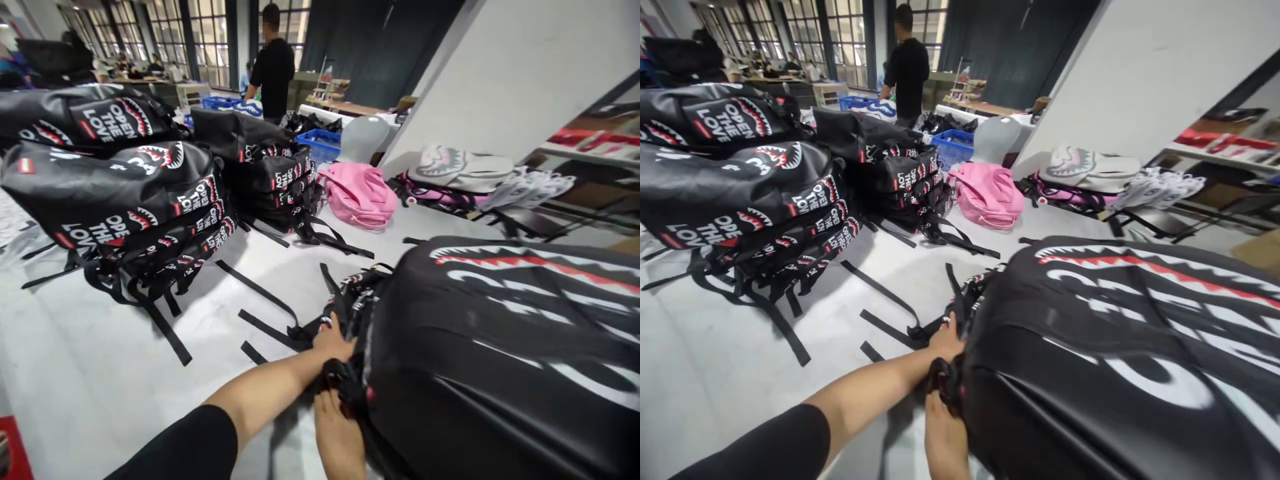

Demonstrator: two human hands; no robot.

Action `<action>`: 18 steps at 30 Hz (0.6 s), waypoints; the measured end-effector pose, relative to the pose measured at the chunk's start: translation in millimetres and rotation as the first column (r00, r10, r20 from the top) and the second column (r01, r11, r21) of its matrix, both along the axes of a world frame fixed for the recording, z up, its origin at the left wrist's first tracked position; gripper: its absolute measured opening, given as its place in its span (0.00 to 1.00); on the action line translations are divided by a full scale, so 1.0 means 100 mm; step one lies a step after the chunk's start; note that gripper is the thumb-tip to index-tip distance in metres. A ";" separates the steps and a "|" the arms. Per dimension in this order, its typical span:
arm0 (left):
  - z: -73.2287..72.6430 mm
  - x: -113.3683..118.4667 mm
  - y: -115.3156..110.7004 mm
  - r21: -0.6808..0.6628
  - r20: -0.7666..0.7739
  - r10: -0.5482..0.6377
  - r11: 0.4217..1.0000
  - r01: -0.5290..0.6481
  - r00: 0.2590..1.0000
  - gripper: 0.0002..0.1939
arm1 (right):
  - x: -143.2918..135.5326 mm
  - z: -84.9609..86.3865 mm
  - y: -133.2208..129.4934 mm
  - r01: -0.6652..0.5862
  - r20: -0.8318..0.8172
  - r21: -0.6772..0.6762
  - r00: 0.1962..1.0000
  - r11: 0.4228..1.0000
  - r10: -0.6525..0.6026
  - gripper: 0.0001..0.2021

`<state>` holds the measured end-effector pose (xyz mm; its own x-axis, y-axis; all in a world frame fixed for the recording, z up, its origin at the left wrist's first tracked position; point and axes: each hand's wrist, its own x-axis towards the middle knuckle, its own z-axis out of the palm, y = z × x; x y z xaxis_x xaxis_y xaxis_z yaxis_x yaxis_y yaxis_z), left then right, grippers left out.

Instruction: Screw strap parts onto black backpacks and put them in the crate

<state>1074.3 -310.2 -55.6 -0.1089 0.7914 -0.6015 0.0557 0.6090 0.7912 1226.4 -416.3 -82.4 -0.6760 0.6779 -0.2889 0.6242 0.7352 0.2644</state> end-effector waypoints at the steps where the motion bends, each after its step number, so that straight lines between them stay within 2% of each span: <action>1: 0.04 0.15 0.07 0.000 0.006 -0.024 1.000 0.024 1.000 0.48 | 0.17 0.03 0.07 -0.026 0.025 0.058 0.999 0.998 0.025 0.29; 5: 0.09 0.56 0.31 0.052 0.094 -0.123 0.992 0.118 0.988 0.56 | 0.76 0.10 0.35 -0.151 0.076 0.171 0.987 0.974 0.139 0.26; 8: 0.08 0.65 0.44 0.134 0.190 -0.199 0.975 0.175 0.962 0.61 | 1.02 0.21 0.51 -0.183 0.102 0.230 0.981 0.956 0.163 0.24; 10: 0.10 0.61 0.46 0.188 0.222 -0.193 0.970 0.153 0.956 0.57 | 1.07 0.33 0.56 -0.174 0.125 0.245 0.981 0.954 0.147 0.24; 12: 0.12 0.50 0.39 0.244 0.232 -0.122 0.968 0.063 0.965 0.45 | 1.03 0.46 0.55 -0.170 0.153 0.241 0.979 0.956 0.136 0.24; 14: 0.11 0.27 0.17 0.299 0.247 -0.001 0.951 -0.075 0.969 0.34 | 0.94 0.56 0.50 -0.159 0.167 0.237 0.979 0.958 0.121 0.23; 15: 0.08 0.11 -0.01 0.317 0.261 0.068 0.936 -0.152 0.963 0.30 | 0.90 0.59 0.47 -0.146 0.161 0.231 0.981 0.962 0.110 0.23; 16: 0.02 -0.10 -0.24 0.321 0.278 0.141 0.919 -0.230 0.950 0.27 | 0.86 0.61 0.44 -0.123 0.142 0.220 0.985 0.968 0.093 0.23; 18: -0.17 -0.62 -0.85 0.285 0.302 0.302 0.876 -0.388 0.904 0.25 | 0.83 0.60 0.38 -0.040 0.076 0.167 0.997 0.985 0.027 0.23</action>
<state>1012.6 -395.4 -72.8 -0.2980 0.8864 -0.3543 -0.3271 0.2539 0.9103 1309.6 -378.4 -22.8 -0.6805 0.6984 -0.2220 0.5745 0.6965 0.4300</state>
